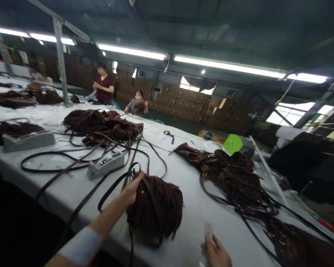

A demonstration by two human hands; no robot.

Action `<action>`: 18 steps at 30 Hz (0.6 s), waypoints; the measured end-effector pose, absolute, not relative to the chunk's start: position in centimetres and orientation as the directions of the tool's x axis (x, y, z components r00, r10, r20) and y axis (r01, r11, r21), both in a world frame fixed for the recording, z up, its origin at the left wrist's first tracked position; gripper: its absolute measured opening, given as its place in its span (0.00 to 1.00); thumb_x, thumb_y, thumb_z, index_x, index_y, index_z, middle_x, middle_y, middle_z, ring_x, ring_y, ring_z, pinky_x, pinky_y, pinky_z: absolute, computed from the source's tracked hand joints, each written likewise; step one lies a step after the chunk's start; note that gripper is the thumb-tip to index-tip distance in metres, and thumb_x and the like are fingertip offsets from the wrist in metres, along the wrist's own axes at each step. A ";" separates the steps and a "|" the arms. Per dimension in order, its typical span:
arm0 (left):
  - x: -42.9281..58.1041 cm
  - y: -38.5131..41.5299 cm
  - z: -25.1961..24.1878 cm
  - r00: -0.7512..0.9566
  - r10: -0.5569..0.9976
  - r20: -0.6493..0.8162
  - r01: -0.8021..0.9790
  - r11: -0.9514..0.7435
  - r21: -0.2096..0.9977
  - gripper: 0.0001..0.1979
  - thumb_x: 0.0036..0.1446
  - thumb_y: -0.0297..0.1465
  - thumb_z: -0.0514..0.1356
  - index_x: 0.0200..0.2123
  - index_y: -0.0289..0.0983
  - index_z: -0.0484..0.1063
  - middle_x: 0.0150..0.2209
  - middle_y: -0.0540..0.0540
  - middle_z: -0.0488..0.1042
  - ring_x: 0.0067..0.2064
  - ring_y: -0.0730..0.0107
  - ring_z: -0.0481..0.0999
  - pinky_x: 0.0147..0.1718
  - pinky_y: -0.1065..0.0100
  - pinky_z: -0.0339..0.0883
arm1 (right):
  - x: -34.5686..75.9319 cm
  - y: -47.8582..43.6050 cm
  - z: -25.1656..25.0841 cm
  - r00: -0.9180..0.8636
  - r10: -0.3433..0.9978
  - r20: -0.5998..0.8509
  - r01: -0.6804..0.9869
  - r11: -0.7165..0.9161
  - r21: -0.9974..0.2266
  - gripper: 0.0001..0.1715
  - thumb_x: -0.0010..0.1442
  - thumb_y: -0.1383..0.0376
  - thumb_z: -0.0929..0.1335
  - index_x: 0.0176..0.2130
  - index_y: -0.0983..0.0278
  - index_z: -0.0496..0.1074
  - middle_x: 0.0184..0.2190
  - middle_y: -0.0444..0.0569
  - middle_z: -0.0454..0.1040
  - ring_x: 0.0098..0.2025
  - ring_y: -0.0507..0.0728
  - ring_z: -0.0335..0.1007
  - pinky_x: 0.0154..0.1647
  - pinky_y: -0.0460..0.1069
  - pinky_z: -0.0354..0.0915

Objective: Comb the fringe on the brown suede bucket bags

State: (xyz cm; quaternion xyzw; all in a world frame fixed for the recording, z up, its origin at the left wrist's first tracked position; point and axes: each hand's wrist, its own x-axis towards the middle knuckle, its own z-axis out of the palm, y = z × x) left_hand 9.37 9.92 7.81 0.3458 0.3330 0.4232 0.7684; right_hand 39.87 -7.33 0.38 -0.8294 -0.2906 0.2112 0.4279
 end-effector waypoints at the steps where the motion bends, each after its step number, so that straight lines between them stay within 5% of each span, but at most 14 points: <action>1: 9.2 11.0 7.6 0.482 0.849 -0.219 -0.411 0.440 0.799 0.23 0.55 0.47 0.57 0.36 0.30 0.74 0.36 0.35 0.78 0.39 0.57 0.78 0.40 0.60 0.71 | 38.2 -7.2 0.2 0.733 0.672 -0.103 0.266 -0.423 -0.866 0.48 0.45 0.40 0.62 0.49 0.75 0.68 0.23 0.52 0.76 0.27 0.59 0.74 0.29 0.49 0.68; 7: 6.8 8.9 1.7 0.530 0.801 -0.278 -0.340 0.501 0.796 0.18 0.48 0.36 0.66 0.41 0.33 0.74 0.37 0.42 0.78 0.39 0.63 0.77 0.40 0.66 0.68 | 33.3 -7.4 -1.4 0.684 0.722 -0.105 0.244 -0.362 -0.900 0.51 0.46 0.37 0.61 0.51 0.76 0.66 0.22 0.49 0.74 0.24 0.58 0.72 0.25 0.49 0.67; 11: 6.1 5.4 -3.0 0.235 0.939 -0.252 -0.299 0.316 0.900 0.20 0.49 0.43 0.63 0.40 0.35 0.74 0.37 0.45 0.77 0.45 0.60 0.74 0.43 0.64 0.65 | 31.8 -7.2 -1.5 0.588 0.796 0.142 0.543 -0.258 -0.799 0.35 0.59 0.45 0.58 0.52 0.69 0.67 0.31 0.52 0.76 0.32 0.58 0.73 0.33 0.49 0.67; 15: 6.8 4.5 -4.3 0.167 0.942 -0.292 -0.312 0.332 0.890 0.22 0.45 0.46 0.64 0.35 0.33 0.73 0.34 0.44 0.77 0.43 0.58 0.73 0.43 0.63 0.64 | 27.5 -5.1 0.3 0.121 0.861 0.494 0.883 0.134 -0.450 0.21 0.67 0.58 0.55 0.47 0.63 0.70 0.36 0.52 0.75 0.37 0.57 0.70 0.38 0.50 0.62; 18: 7.7 4.6 -3.4 0.245 0.924 -0.292 -0.354 0.366 0.861 0.22 0.46 0.45 0.64 0.37 0.33 0.73 0.32 0.45 0.76 0.36 0.63 0.74 0.37 0.66 0.65 | 23.9 -3.1 1.8 -0.185 0.834 0.520 0.939 0.306 -0.156 0.18 0.66 0.66 0.56 0.46 0.61 0.70 0.31 0.49 0.72 0.33 0.56 0.65 0.35 0.50 0.58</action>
